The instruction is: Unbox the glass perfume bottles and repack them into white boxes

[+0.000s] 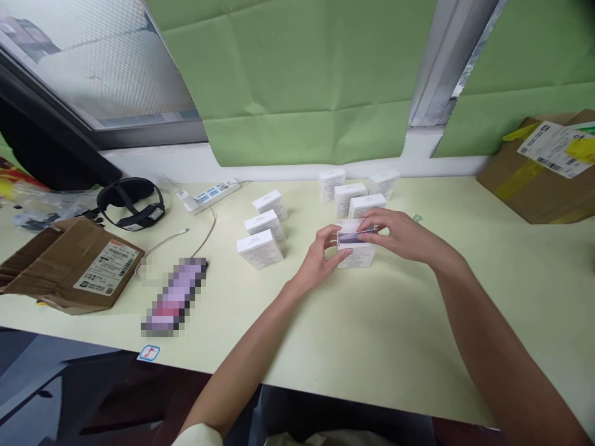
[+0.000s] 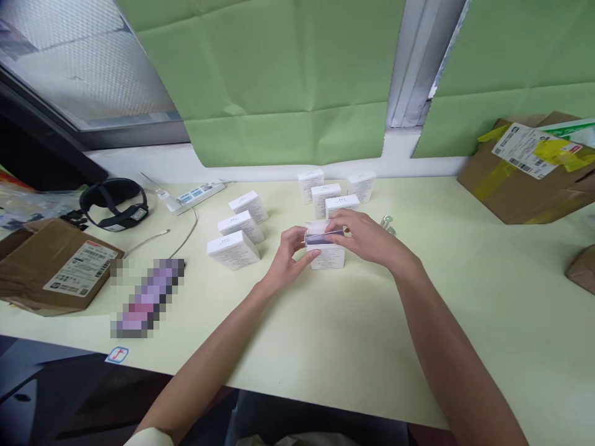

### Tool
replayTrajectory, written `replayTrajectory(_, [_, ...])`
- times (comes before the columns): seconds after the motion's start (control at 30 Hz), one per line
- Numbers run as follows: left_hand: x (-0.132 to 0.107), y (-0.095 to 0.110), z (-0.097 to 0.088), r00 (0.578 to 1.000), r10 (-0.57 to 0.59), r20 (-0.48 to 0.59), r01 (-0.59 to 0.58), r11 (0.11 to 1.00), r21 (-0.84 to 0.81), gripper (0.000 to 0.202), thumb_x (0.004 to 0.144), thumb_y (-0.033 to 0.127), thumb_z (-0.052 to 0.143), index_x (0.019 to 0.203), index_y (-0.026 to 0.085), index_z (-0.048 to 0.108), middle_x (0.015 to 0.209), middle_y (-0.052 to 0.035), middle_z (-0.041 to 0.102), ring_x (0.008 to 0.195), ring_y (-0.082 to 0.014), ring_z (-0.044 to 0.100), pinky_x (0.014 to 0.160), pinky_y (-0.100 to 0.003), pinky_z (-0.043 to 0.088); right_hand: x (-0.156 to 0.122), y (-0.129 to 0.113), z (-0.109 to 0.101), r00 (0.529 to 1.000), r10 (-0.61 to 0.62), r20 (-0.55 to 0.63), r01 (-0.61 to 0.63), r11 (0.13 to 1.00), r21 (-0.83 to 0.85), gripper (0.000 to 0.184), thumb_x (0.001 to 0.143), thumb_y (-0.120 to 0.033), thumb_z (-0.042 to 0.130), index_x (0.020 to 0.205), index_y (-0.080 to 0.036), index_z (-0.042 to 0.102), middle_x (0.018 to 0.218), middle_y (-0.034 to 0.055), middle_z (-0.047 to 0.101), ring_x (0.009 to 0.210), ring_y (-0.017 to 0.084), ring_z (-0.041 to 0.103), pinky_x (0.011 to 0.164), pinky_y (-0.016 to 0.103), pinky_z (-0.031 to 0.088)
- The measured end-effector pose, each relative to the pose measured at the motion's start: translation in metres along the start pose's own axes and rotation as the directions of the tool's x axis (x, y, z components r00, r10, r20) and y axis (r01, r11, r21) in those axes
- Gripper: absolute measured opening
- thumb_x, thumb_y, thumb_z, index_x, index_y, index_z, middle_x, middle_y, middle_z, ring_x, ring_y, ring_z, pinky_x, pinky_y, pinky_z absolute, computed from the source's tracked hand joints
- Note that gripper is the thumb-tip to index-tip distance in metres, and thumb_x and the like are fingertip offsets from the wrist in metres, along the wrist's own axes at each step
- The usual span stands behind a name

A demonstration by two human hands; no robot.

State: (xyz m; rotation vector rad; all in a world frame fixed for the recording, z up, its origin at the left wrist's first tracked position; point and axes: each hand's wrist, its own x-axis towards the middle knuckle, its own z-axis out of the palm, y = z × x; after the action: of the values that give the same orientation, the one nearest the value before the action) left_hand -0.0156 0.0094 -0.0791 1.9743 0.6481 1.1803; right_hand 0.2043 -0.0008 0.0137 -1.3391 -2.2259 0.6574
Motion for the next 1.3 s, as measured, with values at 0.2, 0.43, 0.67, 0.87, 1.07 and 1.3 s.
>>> replayTrajectory(0.2, [-0.004, -0.013, 0.003, 0.983, 0.180, -0.016, -0.173, 0.962, 0.210, 0.040, 0.096, 0.025, 0.057, 0.128, 0.032, 0.036, 0.138, -0.0103, 0.043, 0.128, -0.0210, 0.049, 0.097, -0.045, 0.052, 0.003, 0.009, 0.006, 0.997, -0.069, -0.028, 0.067, 0.996, -0.061, 0.027, 0.095, -0.041, 0.051, 0.090, -0.025, 0.072, 0.117, 0.0051, 0.066, 0.102, 0.025, 0.062, 0.083, 0.037, 0.045])
replayTrajectory(0.43, [-0.004, -0.009, 0.003, 0.979, 0.202, 0.029, -0.200, 0.928, 0.315, 0.028, 0.099, 0.023, 0.050, 0.126, 0.031, 0.045, 0.143, -0.0111, 0.035, 0.112, -0.0195, 0.060, 0.090, -0.041, 0.055, 0.003, 0.004, 0.010, 0.995, -0.044, -0.090, 0.029, 0.985, -0.167, 0.027, 0.096, -0.035, 0.047, 0.090, -0.025, 0.072, 0.114, 0.0051, 0.068, 0.097, 0.024, 0.064, 0.082, 0.038, 0.046])
replayTrajectory(0.67, [-0.005, -0.005, 0.005, 0.986, 0.166, 0.026, -0.166, 0.938, 0.305, 0.019, 0.100, 0.024, 0.048, 0.117, 0.027, 0.052, 0.144, -0.0110, 0.034, 0.111, -0.0203, 0.060, 0.088, -0.039, 0.055, 0.003, -0.002, 0.011, 0.995, -0.029, -0.096, 0.007, 0.977, -0.214, 0.028, 0.096, -0.032, 0.048, 0.085, -0.023, 0.071, 0.110, 0.0045, 0.069, 0.091, 0.022, 0.063, 0.074, 0.035, 0.043])
replayTrajectory(0.87, [-0.005, -0.006, 0.005, 0.988, 0.152, 0.005, -0.147, 0.948, 0.281, 0.018, 0.099, 0.026, 0.049, 0.116, 0.027, 0.052, 0.143, -0.0106, 0.036, 0.107, -0.0207, 0.061, 0.087, -0.040, 0.054, 0.005, -0.001, 0.015, 0.990, 0.019, -0.137, -0.048, 0.976, -0.214, 0.023, 0.093, -0.030, 0.052, 0.083, -0.024, 0.072, 0.103, 0.0037, 0.072, 0.087, 0.022, 0.063, 0.068, 0.033, 0.042])
replayTrajectory(1.07, [-0.005, -0.006, 0.006, 0.988, 0.155, 0.017, -0.154, 0.945, 0.289, 0.017, 0.099, 0.025, 0.048, 0.116, 0.028, 0.051, 0.140, -0.0109, 0.037, 0.104, -0.0198, 0.061, 0.084, -0.040, 0.054, 0.005, -0.001, 0.014, 0.990, 0.026, -0.137, -0.054, 0.977, -0.207, 0.025, 0.093, -0.032, 0.052, 0.079, -0.024, 0.070, 0.101, 0.0039, 0.072, 0.088, 0.022, 0.064, 0.067, 0.033, 0.041])
replayTrajectory(1.3, [-0.006, -0.009, 0.006, 0.987, 0.161, 0.005, -0.155, 0.943, 0.293, 0.017, 0.099, 0.024, 0.048, 0.116, 0.028, 0.052, 0.140, -0.0103, 0.040, 0.099, -0.0173, 0.062, 0.084, -0.039, 0.054, 0.007, -0.001, 0.017, 0.985, 0.083, -0.149, -0.118, 0.964, -0.240, 0.023, 0.092, -0.033, 0.054, 0.078, -0.025, 0.070, 0.094, 0.0037, 0.072, 0.086, 0.023, 0.063, 0.062, 0.031, 0.038])
